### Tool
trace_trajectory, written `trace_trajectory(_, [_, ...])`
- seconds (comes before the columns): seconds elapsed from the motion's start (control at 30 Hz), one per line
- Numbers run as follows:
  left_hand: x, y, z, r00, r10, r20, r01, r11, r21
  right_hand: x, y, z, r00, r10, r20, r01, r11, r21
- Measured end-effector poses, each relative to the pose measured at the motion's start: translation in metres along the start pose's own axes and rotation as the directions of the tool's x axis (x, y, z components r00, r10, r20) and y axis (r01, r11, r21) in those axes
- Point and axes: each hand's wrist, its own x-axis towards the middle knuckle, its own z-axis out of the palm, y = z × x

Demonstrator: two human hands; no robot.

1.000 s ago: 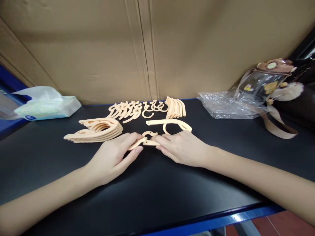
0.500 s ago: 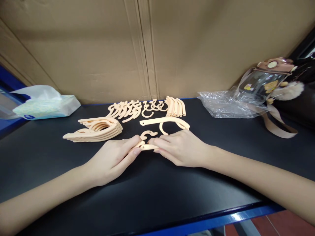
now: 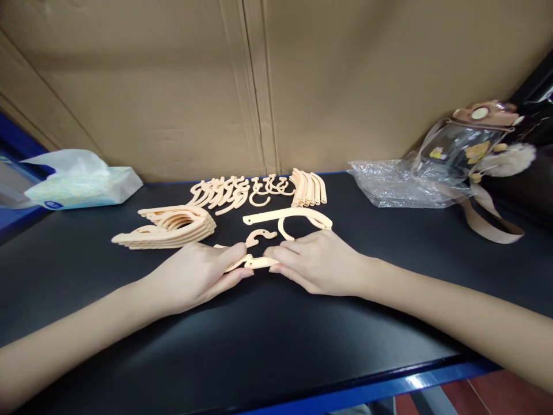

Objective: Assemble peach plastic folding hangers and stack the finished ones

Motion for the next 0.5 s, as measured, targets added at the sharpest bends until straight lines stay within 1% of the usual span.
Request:
trace_trajectory(0.1, [0.0001,-0.0011,0.0007,0.998,0.049,-0.025,-0.046,0.994,0.096,0.0000,-0.0003,-0.0002,0.999,0.003,0.035,-0.004,1.000,0.030])
trace_trajectory(0.17, [-0.0002,-0.0019,0.0015,0.997,0.075,-0.019,-0.072,0.988,0.138,-0.0001,-0.0005,-0.0003,0.998,0.004,0.057,-0.007,0.999,0.052])
trace_trajectory(0.33, [-0.0012,-0.0036,0.0034,0.993,0.114,-0.012,-0.110,0.978,0.178,-0.0001,-0.0008,-0.0010,0.996,0.002,0.092,-0.010,0.997,0.083])
trace_trajectory(0.5, [-0.0014,-0.0044,0.0038,0.990,0.140,-0.018,-0.132,0.964,0.230,0.0001,-0.0015,-0.0025,0.995,0.009,0.096,-0.020,0.994,0.110])
